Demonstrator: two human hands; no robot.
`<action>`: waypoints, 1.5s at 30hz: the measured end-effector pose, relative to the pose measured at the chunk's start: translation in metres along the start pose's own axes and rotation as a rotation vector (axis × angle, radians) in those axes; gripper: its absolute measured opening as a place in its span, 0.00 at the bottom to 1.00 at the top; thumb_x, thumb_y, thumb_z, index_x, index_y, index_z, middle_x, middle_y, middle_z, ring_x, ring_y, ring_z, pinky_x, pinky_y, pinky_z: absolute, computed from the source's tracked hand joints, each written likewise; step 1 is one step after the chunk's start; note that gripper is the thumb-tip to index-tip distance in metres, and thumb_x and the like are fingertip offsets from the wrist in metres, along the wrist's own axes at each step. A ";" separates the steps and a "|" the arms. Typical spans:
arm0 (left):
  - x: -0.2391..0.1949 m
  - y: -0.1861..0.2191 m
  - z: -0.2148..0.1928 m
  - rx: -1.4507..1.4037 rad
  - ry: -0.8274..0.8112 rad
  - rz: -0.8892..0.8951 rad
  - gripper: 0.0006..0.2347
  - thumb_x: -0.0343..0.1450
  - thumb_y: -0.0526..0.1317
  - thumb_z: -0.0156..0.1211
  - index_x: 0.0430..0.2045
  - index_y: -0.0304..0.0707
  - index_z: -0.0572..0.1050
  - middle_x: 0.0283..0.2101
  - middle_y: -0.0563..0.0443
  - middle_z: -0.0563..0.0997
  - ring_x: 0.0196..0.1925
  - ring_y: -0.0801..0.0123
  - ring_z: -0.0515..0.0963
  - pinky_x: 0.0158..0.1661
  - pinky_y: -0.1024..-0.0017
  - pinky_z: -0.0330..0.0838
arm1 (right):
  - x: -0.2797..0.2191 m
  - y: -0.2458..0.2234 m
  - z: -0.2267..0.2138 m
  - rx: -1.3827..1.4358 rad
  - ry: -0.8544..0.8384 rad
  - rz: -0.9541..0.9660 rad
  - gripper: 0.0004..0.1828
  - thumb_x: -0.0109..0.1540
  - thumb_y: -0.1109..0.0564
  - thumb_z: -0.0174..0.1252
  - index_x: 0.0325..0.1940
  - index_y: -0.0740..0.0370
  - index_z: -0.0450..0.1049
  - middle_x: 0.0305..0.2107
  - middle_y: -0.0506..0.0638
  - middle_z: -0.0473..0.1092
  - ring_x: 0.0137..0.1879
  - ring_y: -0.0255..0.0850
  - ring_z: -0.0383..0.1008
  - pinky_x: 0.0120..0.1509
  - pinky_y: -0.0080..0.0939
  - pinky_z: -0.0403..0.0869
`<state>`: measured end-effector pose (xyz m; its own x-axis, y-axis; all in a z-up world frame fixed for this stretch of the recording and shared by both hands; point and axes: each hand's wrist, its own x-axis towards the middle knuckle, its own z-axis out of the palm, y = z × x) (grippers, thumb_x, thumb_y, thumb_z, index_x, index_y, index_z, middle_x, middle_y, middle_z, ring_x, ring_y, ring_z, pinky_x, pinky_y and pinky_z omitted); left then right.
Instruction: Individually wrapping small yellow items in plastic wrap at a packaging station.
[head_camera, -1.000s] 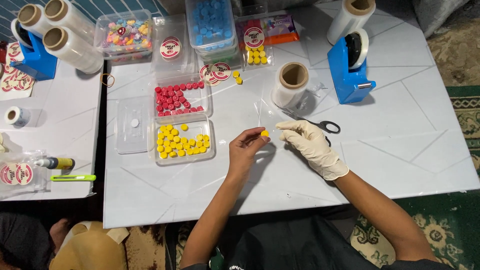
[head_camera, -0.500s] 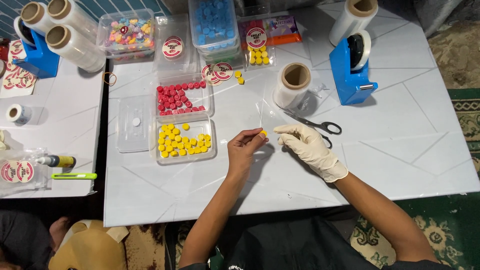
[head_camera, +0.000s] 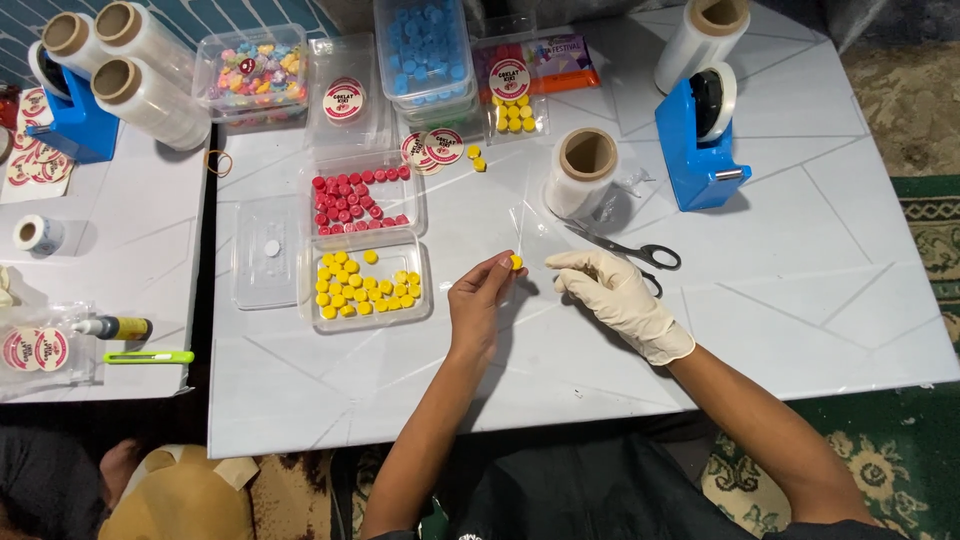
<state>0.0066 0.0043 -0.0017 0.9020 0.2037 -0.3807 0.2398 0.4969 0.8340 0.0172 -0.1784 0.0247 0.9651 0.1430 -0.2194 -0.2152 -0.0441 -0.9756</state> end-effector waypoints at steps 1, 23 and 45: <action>0.000 0.001 0.000 0.001 -0.001 0.000 0.11 0.70 0.36 0.68 0.43 0.29 0.81 0.41 0.37 0.84 0.40 0.62 0.85 0.51 0.71 0.80 | 0.000 0.001 0.000 0.000 0.001 0.000 0.15 0.62 0.63 0.59 0.53 0.57 0.80 0.29 0.50 0.79 0.33 0.28 0.73 0.40 0.27 0.72; -0.001 0.001 -0.003 0.044 -0.069 -0.059 0.13 0.66 0.37 0.72 0.42 0.32 0.81 0.37 0.42 0.84 0.41 0.61 0.87 0.47 0.70 0.80 | 0.005 0.018 -0.003 -0.246 -0.052 -0.240 0.18 0.58 0.61 0.66 0.52 0.51 0.82 0.30 0.47 0.79 0.31 0.31 0.77 0.35 0.30 0.75; 0.000 -0.019 -0.005 0.204 -0.229 -0.132 0.10 0.65 0.37 0.75 0.34 0.30 0.83 0.30 0.41 0.86 0.34 0.67 0.87 0.39 0.72 0.84 | -0.005 0.003 0.004 -0.031 -0.029 -0.354 0.18 0.51 0.63 0.76 0.44 0.60 0.84 0.36 0.54 0.78 0.39 0.35 0.79 0.42 0.34 0.78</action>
<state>0.0000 -0.0010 -0.0189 0.9100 -0.0579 -0.4106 0.4063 0.3224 0.8550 0.0116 -0.1751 0.0229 0.9742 0.1833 0.1320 0.1374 -0.0170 -0.9904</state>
